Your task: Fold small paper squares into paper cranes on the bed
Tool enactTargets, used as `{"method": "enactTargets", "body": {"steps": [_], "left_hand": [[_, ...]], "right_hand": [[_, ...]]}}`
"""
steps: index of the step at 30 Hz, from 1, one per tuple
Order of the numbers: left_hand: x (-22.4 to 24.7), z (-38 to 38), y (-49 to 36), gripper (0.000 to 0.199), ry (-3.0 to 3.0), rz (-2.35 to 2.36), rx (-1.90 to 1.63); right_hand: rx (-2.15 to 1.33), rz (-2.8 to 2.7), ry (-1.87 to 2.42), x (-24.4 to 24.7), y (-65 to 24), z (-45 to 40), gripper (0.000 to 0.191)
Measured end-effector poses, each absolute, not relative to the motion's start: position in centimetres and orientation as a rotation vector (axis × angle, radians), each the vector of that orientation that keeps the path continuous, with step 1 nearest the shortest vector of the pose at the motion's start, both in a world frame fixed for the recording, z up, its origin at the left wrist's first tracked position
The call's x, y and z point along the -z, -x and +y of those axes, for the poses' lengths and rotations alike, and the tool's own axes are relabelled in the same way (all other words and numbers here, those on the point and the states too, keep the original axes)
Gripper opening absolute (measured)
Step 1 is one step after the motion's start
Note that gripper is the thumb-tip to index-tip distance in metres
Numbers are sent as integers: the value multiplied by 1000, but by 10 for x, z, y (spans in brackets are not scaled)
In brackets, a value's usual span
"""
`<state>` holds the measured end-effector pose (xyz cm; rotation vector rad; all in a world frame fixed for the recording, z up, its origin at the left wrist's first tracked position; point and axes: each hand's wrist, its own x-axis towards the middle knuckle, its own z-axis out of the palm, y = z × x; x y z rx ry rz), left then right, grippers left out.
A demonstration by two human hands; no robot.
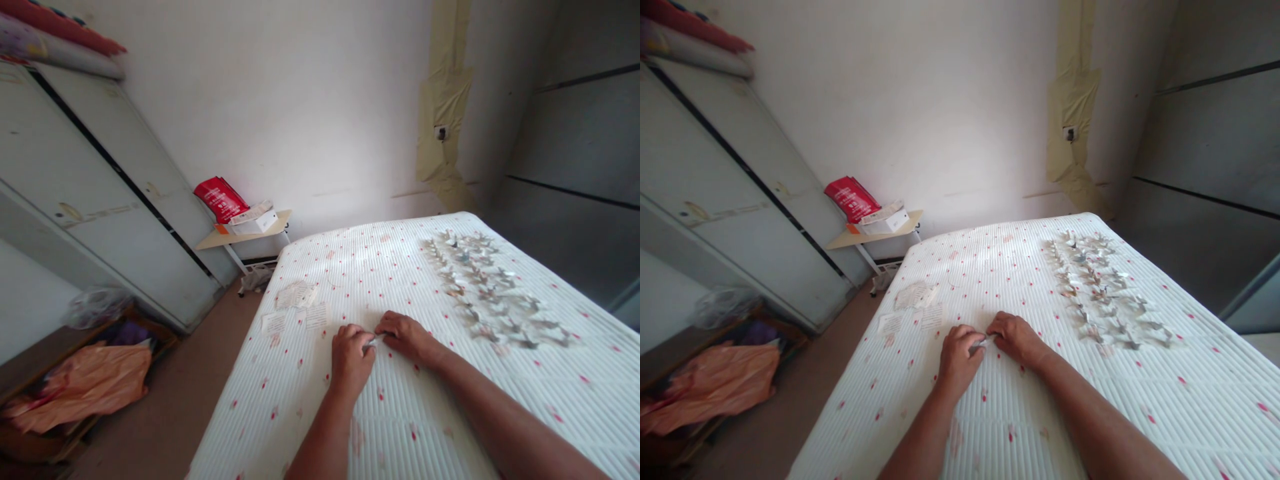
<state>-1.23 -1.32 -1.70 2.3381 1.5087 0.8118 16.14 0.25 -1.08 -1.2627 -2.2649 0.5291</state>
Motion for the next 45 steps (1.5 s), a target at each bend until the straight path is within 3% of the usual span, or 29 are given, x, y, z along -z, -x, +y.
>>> {"method": "enactTargets", "body": {"steps": [8, 17, 28, 36, 45], "left_hand": [[17, -13, 12, 27, -2314, 1494, -859], [23, -11, 14, 46, -2229, 1330, -1050], [17, -12, 13, 26, -2106, 1306, -1094], [12, -12, 12, 27, -1711, 1363, -1082], [15, -11, 12, 19, -1754, 1396, -1068]], "right_hand": [[-518, -2230, 1241, 10, -162, 2, 23], [-787, -2008, 1222, 8, -164, 2, 20], [-945, -1852, 1154, 12, -165, 3, 18], [-1212, -1659, 1020, 13, -156, 0, 18], [-1263, -1515, 1095, 18, -151, 4, 16]]}}
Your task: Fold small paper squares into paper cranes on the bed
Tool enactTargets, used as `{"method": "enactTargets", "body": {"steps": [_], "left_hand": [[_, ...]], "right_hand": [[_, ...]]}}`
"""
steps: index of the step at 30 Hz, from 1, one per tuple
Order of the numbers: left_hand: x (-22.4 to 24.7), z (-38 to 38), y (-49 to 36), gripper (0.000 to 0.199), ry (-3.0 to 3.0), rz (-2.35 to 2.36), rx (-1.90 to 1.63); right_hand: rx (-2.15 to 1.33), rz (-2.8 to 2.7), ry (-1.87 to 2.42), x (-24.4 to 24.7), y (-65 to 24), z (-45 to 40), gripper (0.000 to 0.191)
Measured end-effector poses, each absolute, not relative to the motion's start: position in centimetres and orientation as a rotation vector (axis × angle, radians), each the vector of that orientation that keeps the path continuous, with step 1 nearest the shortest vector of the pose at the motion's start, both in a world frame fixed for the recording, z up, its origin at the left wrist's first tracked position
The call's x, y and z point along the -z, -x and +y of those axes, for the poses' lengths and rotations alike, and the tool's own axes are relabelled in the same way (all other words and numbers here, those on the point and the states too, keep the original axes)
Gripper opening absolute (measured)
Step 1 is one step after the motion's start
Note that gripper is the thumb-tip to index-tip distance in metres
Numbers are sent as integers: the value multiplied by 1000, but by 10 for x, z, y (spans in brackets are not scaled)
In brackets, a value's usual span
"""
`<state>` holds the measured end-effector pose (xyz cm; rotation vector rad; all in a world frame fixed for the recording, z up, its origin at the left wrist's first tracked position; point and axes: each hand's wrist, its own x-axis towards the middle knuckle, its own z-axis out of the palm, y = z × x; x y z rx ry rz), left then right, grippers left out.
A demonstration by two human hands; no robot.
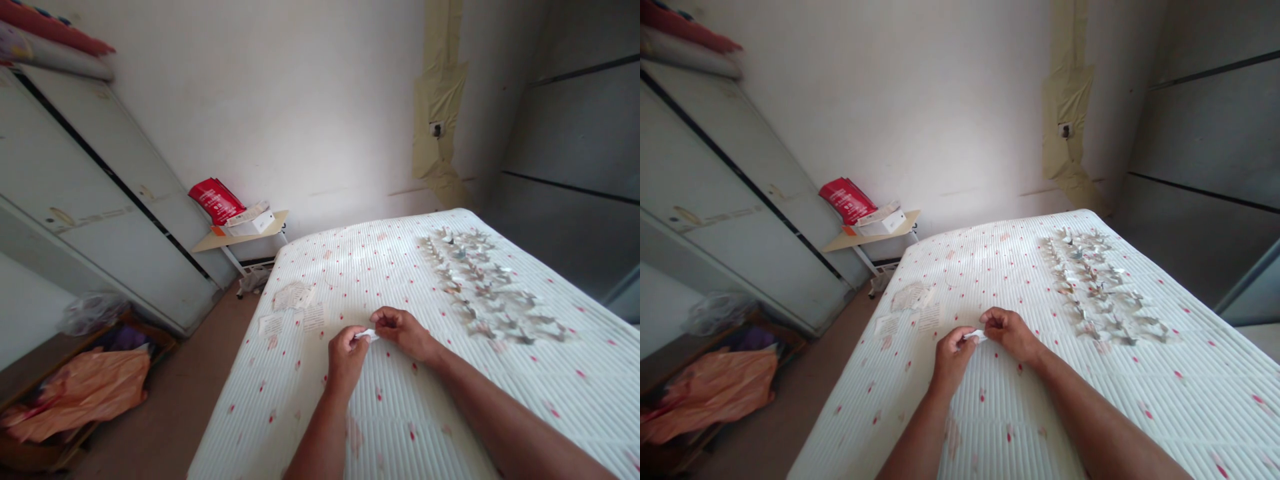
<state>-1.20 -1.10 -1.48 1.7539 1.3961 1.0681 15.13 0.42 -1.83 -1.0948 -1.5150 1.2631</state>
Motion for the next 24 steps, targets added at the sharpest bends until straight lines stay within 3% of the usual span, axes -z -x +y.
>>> {"method": "enactTargets", "body": {"steps": [17, 24], "left_hand": [[20, -10, 6, 16, -2360, 1526, -788], [13, -15, 0, 10, -2529, 1725, -685]], "right_hand": [[-633, -2159, 1444, 5, -151, -3, 23], [-302, -2383, 1522, 14, -146, -3, 13]]}}
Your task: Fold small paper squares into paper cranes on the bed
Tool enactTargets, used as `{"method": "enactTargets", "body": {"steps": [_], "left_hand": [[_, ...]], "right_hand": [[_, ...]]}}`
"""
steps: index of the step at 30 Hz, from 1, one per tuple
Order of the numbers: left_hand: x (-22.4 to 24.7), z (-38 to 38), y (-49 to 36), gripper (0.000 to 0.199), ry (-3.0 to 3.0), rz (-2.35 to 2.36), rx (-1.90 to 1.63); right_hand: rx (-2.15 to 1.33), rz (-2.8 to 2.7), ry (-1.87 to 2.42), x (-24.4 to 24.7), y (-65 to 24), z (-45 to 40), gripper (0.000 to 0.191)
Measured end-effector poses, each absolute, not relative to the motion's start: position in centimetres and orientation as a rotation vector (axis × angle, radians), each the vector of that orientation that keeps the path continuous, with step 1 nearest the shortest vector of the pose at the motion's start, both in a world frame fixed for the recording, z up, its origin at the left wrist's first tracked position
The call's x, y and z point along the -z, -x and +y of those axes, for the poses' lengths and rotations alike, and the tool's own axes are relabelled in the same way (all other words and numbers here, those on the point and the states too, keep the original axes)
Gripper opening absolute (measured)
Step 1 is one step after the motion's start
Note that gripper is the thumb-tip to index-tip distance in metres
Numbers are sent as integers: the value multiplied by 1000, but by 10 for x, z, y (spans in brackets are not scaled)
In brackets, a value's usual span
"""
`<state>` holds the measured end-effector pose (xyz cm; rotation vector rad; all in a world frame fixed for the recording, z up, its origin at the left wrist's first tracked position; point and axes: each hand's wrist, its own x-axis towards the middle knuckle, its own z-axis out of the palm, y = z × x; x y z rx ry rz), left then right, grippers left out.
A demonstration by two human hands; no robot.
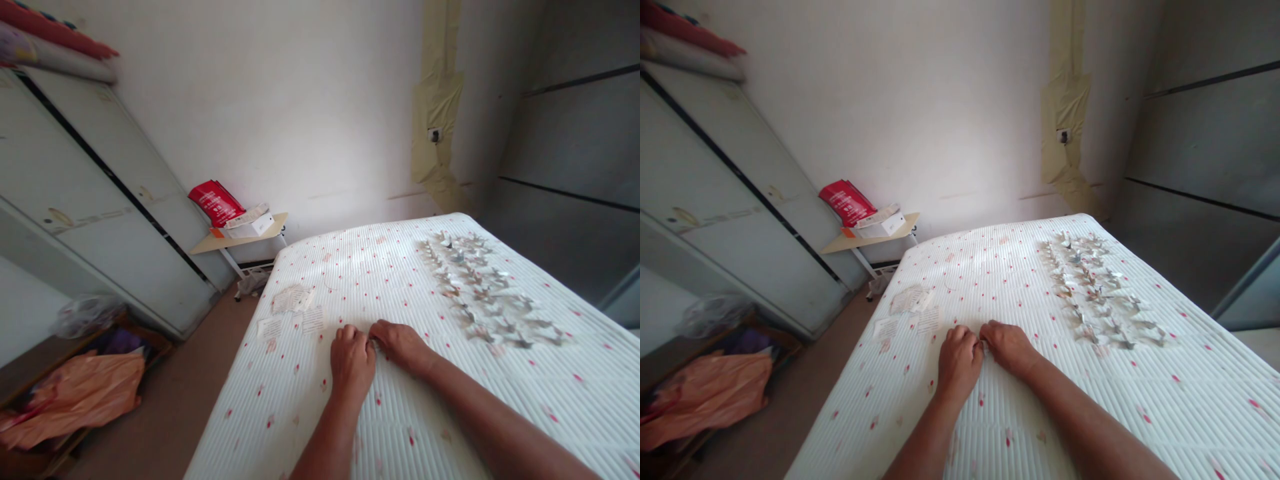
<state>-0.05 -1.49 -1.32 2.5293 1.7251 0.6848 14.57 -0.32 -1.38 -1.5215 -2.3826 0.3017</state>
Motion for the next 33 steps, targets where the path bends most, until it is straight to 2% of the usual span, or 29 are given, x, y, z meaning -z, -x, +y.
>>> {"method": "enactTargets", "body": {"steps": [6, 9, 13, 20, 33], "left_hand": [[12, -15, 2, 2, -2403, 1830, -719], [13, -14, 6, 12, -2403, 1633, -761], [13, -16, 11, 23, -2412, 1464, -751], [12, -16, 12, 19, -2394, 1467, -757], [16, -14, 14, 12, -2512, 1397, -790]], "right_hand": [[-128, -2390, 1519, 16, -144, -5, 18], [-124, -2357, 1535, 19, -144, -4, 17], [-235, -2283, 1554, 17, -145, -4, 17], [-596, -2190, 1215, 10, -159, -9, 21], [-544, -2274, 1199, 9, -160, -11, 18]]}}
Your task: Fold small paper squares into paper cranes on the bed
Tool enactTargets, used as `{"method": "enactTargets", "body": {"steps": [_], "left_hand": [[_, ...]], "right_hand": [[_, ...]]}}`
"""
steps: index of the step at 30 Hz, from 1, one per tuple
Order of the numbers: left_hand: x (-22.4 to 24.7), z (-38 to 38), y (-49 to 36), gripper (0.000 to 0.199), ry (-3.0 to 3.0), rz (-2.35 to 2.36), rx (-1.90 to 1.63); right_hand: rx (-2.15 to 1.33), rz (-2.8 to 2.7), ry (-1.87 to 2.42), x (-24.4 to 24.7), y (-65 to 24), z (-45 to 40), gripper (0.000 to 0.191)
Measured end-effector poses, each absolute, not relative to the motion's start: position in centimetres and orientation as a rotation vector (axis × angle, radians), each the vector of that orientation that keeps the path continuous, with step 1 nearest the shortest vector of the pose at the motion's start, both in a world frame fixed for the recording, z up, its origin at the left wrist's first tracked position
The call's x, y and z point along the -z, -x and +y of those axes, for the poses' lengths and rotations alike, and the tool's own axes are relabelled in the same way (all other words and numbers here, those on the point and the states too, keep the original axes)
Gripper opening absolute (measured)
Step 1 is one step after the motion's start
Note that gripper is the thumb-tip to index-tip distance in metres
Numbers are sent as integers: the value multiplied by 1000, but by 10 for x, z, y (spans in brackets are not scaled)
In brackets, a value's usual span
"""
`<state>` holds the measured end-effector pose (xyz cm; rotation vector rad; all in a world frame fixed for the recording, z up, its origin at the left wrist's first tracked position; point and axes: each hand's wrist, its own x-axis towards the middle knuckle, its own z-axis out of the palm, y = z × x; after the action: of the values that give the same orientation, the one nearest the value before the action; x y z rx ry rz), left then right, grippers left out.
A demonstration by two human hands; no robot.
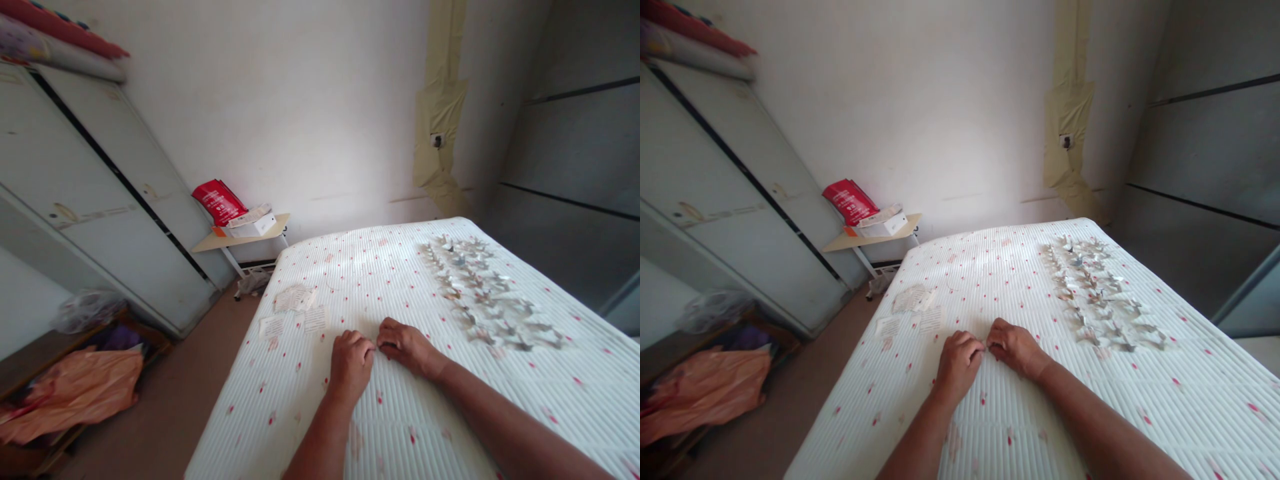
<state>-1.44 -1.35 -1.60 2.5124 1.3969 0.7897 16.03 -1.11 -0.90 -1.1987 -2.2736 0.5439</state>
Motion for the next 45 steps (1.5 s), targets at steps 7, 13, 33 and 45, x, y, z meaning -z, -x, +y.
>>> {"method": "enactTargets", "body": {"steps": [7, 13, 33, 45], "left_hand": [[18, -12, 14, 12, -2462, 1437, -755], [17, -12, 11, 10, -2382, 1515, -748], [15, -15, 10, 12, -2283, 1547, -779], [14, -14, 1, 4, -2265, 1762, -690]], "right_hand": [[-578, -2252, 1245, 7, -159, -10, 19], [-681, -2197, 1414, 5, -153, -3, 18], [-727, -2225, 1698, -3, -147, 11, 16], [-687, -2154, 1811, -2, -142, 9, 13]]}}
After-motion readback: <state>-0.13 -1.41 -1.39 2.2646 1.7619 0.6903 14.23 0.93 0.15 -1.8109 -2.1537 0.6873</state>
